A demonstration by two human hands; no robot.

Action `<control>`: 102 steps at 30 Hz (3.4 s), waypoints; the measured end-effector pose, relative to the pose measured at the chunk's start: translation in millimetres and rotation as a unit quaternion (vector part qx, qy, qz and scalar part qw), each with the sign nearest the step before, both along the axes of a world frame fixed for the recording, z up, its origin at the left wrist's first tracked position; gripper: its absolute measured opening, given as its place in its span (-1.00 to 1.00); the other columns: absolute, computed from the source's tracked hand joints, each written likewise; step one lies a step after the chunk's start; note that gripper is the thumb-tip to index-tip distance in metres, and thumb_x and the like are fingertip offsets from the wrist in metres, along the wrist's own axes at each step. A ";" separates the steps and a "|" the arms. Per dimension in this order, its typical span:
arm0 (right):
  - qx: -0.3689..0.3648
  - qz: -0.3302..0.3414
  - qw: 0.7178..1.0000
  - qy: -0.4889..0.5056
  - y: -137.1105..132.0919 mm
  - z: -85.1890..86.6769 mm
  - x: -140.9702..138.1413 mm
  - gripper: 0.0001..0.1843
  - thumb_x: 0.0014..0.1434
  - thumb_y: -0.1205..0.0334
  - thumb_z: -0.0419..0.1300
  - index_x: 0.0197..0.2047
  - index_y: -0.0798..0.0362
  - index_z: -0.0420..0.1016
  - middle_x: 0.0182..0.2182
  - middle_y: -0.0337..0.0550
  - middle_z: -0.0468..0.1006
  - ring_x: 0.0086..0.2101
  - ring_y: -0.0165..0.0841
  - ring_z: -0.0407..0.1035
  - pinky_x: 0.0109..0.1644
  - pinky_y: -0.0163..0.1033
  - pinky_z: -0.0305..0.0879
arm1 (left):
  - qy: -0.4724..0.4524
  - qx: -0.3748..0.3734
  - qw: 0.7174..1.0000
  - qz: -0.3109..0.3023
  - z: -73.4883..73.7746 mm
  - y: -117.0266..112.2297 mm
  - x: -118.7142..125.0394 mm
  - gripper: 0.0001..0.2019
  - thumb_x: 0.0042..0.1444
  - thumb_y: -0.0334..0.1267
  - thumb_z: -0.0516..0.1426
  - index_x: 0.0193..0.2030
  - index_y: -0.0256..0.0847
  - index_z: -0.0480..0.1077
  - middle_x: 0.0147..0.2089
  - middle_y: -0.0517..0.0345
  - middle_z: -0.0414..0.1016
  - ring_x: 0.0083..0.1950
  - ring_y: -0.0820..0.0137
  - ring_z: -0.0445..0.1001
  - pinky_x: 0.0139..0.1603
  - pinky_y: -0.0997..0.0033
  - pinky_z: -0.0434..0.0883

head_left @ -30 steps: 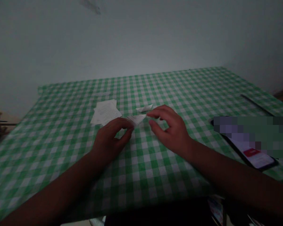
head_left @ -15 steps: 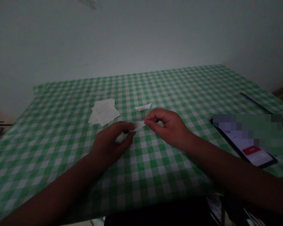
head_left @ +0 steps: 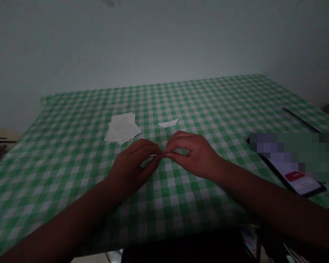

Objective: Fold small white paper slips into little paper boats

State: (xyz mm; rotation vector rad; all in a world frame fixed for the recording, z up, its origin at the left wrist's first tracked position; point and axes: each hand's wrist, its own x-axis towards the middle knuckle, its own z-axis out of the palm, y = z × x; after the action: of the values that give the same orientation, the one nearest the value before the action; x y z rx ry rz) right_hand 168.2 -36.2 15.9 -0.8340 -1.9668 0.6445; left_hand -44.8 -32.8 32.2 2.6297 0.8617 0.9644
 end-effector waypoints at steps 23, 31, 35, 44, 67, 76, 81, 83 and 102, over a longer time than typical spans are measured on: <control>0.123 -0.189 0.971 -0.079 1.8 3.9 -0.3 -0.85 0.02 0.45 0.10 -0.41 -0.02 0.33 -0.43 -0.20 0.45 -0.31 -0.28 0.37 -0.15 -0.11 0.30 | 0.049 0.084 0.991 0.088 5.8 -10.3 5.2 -0.90 0.19 -0.46 0.13 -0.21 -0.19 0.33 -0.25 0.15 0.45 -0.23 0.39 0.47 -0.24 0.40 0.46; 0.113 -0.078 0.987 -0.089 -9.4 6.1 -9.4 -0.91 0.16 0.39 0.11 -0.28 0.04 0.42 -0.30 -0.09 0.52 -0.22 -0.25 0.37 -0.11 -0.09 0.32 | 0.050 0.108 0.993 0.026 3.5 -6.9 5.7 -0.88 0.20 -0.47 0.13 -0.17 -0.21 0.31 -0.24 0.12 0.45 -0.21 0.39 0.43 -0.20 0.38 0.46; 0.138 -0.066 0.979 -0.133 -10.5 3.3 -9.4 -0.88 0.27 0.35 0.08 -0.27 0.06 0.44 -0.29 -0.07 0.54 -0.22 -0.24 0.34 -0.11 -0.06 0.28 | 0.057 0.100 0.992 0.045 6.3 -7.8 7.6 -0.90 0.19 -0.48 0.10 -0.21 -0.23 0.31 -0.26 0.10 0.44 -0.22 0.37 0.40 -0.22 0.34 0.43; 0.156 -0.083 0.967 -0.184 -17.2 7.2 -11.5 -0.77 0.35 0.30 0.04 -0.28 0.07 0.49 -0.27 -0.07 0.55 -0.21 -0.22 0.32 -0.09 -0.01 0.23 | 0.116 0.133 0.979 0.101 7.2 -3.0 5.8 -0.90 0.11 -0.43 0.11 -0.39 -0.18 0.30 -0.35 0.10 0.47 -0.28 0.28 0.36 -0.20 0.18 0.37; -0.057 -0.105 0.993 0.004 -5.8 6.5 -5.6 -0.84 0.04 0.47 0.17 -0.48 0.03 0.35 -0.49 -0.32 0.42 -0.42 -0.44 0.33 -0.31 -0.28 0.24 | -0.191 -0.352 0.908 0.125 -3.4 5.5 0.8 -0.86 0.14 -0.17 0.24 -0.27 -0.16 0.42 -0.38 0.24 0.49 -0.39 0.44 0.47 -0.41 0.46 0.44; -0.043 -0.063 0.997 0.002 -7.3 3.1 -2.5 -0.86 0.21 0.34 0.15 -0.14 0.02 0.43 -0.25 -0.17 0.50 -0.23 -0.35 0.40 -0.15 -0.19 0.36 | -0.225 -0.378 0.889 0.125 -7.7 7.9 5.3 -0.80 0.03 -0.27 0.31 -0.23 -0.16 0.41 -0.32 0.22 0.52 -0.32 0.43 0.53 -0.33 0.43 0.52; 0.069 -0.018 0.988 -0.138 -11.6 2.7 -2.5 -0.01 -0.01 0.02 0.41 0.37 0.05 0.01 0.29 0.19 0.19 0.27 0.00 0.06 0.29 0.20 0.10 | -0.200 -0.379 0.895 0.123 -7.9 8.0 4.9 -0.87 0.07 -0.26 0.27 -0.24 -0.17 0.44 -0.31 0.20 0.54 -0.32 0.40 0.54 -0.31 0.39 0.54; 0.080 -0.007 0.980 -0.181 -11.2 0.2 -3.5 0.01 0.01 -0.01 0.39 0.39 0.02 -0.02 0.30 0.18 0.19 0.28 0.03 0.05 0.30 0.25 0.07 | -0.193 -0.379 0.898 0.114 -8.0 7.4 5.7 -0.87 0.08 -0.26 0.26 -0.23 -0.17 0.45 -0.29 0.17 0.56 -0.29 0.38 0.55 -0.29 0.36 0.55; 0.062 -0.010 0.985 -0.163 -8.7 -1.9 -2.8 -0.19 0.08 0.10 0.34 0.32 0.04 0.11 0.21 0.11 0.28 0.23 -0.08 0.13 0.30 0.11 0.14 | -0.174 -0.389 0.900 0.093 -6.8 5.8 2.7 -0.85 0.15 -0.21 0.24 -0.13 -0.12 0.50 -0.19 0.18 0.58 -0.19 0.36 0.54 -0.14 0.35 0.49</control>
State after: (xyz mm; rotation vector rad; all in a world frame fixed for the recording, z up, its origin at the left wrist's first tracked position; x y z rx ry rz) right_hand 165.4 -44.9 13.9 -0.9253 -2.2633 0.3861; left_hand -42.1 -27.0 25.5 1.6666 1.1184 0.8512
